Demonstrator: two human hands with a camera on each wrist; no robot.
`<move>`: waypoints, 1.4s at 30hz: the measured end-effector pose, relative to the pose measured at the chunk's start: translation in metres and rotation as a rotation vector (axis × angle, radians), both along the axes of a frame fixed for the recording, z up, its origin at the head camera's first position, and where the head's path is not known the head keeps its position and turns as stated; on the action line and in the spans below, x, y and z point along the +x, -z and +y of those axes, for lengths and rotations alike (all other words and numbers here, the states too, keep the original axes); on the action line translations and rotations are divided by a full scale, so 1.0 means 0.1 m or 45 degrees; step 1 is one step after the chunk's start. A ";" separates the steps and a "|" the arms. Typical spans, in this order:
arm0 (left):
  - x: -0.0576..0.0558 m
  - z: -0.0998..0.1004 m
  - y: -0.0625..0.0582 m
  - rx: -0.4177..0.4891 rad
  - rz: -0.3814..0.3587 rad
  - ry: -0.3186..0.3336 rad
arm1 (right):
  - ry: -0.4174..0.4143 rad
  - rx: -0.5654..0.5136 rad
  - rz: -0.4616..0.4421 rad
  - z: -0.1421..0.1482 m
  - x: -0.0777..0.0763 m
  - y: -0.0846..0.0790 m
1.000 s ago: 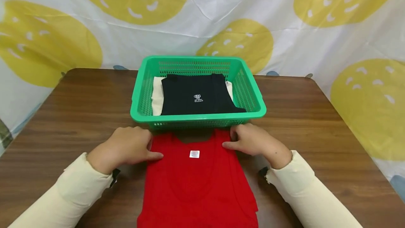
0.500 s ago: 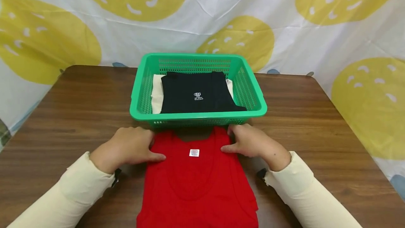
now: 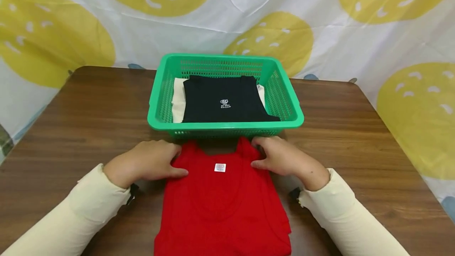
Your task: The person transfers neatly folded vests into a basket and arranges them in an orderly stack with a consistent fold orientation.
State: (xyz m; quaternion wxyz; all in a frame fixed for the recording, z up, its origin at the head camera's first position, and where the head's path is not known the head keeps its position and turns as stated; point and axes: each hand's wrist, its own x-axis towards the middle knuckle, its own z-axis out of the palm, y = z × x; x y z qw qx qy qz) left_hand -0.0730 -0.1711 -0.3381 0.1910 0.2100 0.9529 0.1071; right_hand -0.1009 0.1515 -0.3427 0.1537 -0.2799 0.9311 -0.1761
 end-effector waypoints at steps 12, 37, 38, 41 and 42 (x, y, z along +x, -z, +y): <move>-0.03 0.00 0.01 0.245 -0.071 0.068 | -0.100 -0.204 -0.257 0.05 -0.04 -0.02; -0.09 -0.05 0.01 0.607 -0.437 0.203 | -0.205 -0.265 -0.784 0.15 -0.05 -0.03; -0.09 -0.05 0.01 0.601 -0.458 0.198 | -0.205 -0.245 -0.795 0.15 -0.04 -0.04; -0.08 -0.05 0.01 0.559 -0.497 0.187 | -0.199 -0.168 -0.810 0.13 -0.01 -0.04; -0.08 -0.05 0.02 0.539 -0.506 0.186 | -0.195 -0.141 -0.804 0.13 0.00 -0.04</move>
